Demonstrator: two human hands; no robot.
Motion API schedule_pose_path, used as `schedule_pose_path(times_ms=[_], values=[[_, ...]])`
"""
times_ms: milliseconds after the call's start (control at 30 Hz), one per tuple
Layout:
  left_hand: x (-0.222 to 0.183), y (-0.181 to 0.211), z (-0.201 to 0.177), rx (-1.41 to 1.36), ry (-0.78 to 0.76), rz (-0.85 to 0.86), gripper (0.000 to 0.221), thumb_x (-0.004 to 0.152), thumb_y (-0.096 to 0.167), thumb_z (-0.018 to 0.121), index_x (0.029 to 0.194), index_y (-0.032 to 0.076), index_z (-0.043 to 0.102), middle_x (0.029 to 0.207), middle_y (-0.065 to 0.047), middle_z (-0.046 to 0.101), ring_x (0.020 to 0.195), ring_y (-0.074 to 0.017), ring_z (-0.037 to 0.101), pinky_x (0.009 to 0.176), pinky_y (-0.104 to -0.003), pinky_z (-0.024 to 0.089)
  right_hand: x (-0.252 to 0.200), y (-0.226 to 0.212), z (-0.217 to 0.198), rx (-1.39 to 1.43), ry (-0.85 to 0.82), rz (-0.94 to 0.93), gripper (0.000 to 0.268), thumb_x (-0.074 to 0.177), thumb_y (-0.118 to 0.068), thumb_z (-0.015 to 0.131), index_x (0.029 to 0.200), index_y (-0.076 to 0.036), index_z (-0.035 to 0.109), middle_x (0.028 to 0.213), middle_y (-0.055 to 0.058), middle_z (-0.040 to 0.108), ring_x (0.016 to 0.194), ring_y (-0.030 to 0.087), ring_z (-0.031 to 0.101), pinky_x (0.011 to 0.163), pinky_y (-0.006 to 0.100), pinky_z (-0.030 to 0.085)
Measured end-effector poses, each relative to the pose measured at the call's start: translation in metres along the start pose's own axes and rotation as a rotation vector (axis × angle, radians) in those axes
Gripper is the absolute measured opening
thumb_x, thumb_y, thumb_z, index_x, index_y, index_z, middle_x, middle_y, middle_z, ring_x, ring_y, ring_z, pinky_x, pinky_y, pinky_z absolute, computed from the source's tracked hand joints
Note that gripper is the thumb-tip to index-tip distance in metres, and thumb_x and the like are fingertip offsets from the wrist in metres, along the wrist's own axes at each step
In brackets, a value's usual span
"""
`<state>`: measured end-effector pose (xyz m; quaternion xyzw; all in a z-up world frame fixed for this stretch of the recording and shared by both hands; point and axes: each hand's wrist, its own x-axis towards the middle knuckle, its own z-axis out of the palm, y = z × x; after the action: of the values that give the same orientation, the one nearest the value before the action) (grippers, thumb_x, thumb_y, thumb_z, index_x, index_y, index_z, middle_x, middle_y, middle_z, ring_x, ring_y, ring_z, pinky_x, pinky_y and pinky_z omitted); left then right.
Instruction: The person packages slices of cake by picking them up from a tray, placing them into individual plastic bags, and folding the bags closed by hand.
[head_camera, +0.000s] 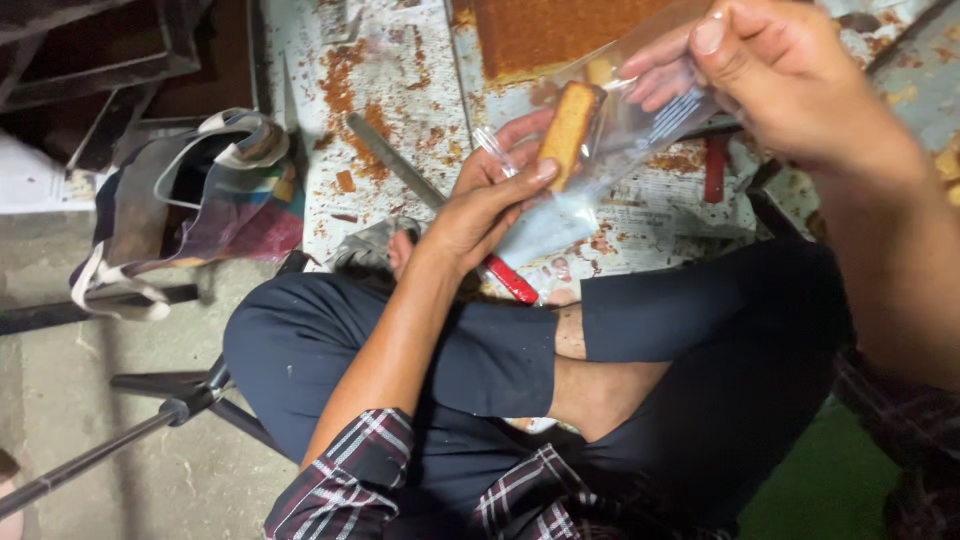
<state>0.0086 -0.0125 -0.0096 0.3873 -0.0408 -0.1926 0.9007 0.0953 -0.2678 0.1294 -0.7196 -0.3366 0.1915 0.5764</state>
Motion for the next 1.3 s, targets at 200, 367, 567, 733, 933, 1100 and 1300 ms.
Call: schedule_pose_path(times_ms=[200,367,567,733,933,1100,1300], values=[[0.0,0.009,-0.001,-0.147,0.137,-0.023,0.061,0.093,0.015,0.076,0.146,0.001,0.05,0.125,-0.011,0.07,0.112,-0.0182,0.07,0.096,-0.032,0.06,0.004,0.02,0.035,0.064,0.057,0.087,0.029,0.121,-0.023,0.047,0.121,0.002,0.061,0.123,0.019,0.069,0.114,0.018,0.07,0.103,0.032,0.058],[0.002,0.002,-0.003,-0.054,0.134,0.045,0.06,0.089,0.01,0.08,0.142,0.002,0.052,0.12,-0.011,0.072,0.109,-0.0181,0.07,0.093,-0.031,0.059,-0.001,0.01,0.046,-0.008,0.035,0.114,0.031,0.12,-0.026,0.045,0.119,0.001,0.061,0.128,0.018,0.07,0.115,0.018,0.07,0.103,0.033,0.057],[0.001,-0.006,-0.01,0.013,0.145,0.07,0.051,0.092,0.008,0.082,0.137,0.0,0.059,0.117,-0.009,0.07,0.106,-0.0181,0.068,0.09,-0.032,0.058,0.01,0.001,0.053,0.009,-0.126,0.206,0.018,0.105,-0.024,0.053,0.104,-0.007,0.059,0.136,0.017,0.067,0.106,0.02,0.073,0.088,0.035,0.06],[-0.002,0.006,0.001,-0.04,0.03,-0.033,0.049,0.095,0.015,0.079,0.137,-0.001,0.061,0.127,-0.015,0.071,0.114,-0.0193,0.07,0.099,-0.032,0.058,0.01,0.0,0.045,-0.195,-0.231,-0.027,0.03,0.104,-0.017,0.058,0.077,-0.006,0.051,0.136,0.019,0.064,0.129,0.022,0.061,0.1,0.032,0.054],[-0.011,0.032,0.012,-0.089,-0.119,-0.038,0.053,0.099,0.02,0.075,0.144,0.002,0.055,0.136,-0.014,0.066,0.114,-0.0245,0.072,0.101,-0.037,0.06,0.001,0.012,0.024,-0.358,-0.333,0.278,0.025,0.098,-0.005,0.065,0.074,-0.001,0.06,0.117,0.017,0.08,0.057,0.029,0.056,0.051,0.028,0.042],[-0.009,0.026,0.007,0.07,0.137,-0.085,0.055,0.097,0.026,0.071,0.144,0.004,0.056,0.124,-0.016,0.07,0.109,-0.0232,0.074,0.092,-0.034,0.062,-0.001,0.016,0.01,-0.303,-0.365,0.37,0.025,0.098,-0.01,0.064,0.073,-0.007,0.065,0.125,-0.002,0.077,0.073,0.017,0.079,0.052,0.024,0.057],[0.002,0.006,-0.018,0.162,0.546,-0.059,0.04,0.095,0.026,0.07,0.127,0.005,0.06,0.108,-0.009,0.076,0.093,-0.0166,0.074,0.072,-0.025,0.057,-0.032,0.013,-0.075,-0.412,0.066,0.258,0.037,0.111,-0.009,0.066,0.077,-0.004,0.054,0.079,0.007,0.065,0.097,0.014,0.071,0.076,0.024,0.054]])
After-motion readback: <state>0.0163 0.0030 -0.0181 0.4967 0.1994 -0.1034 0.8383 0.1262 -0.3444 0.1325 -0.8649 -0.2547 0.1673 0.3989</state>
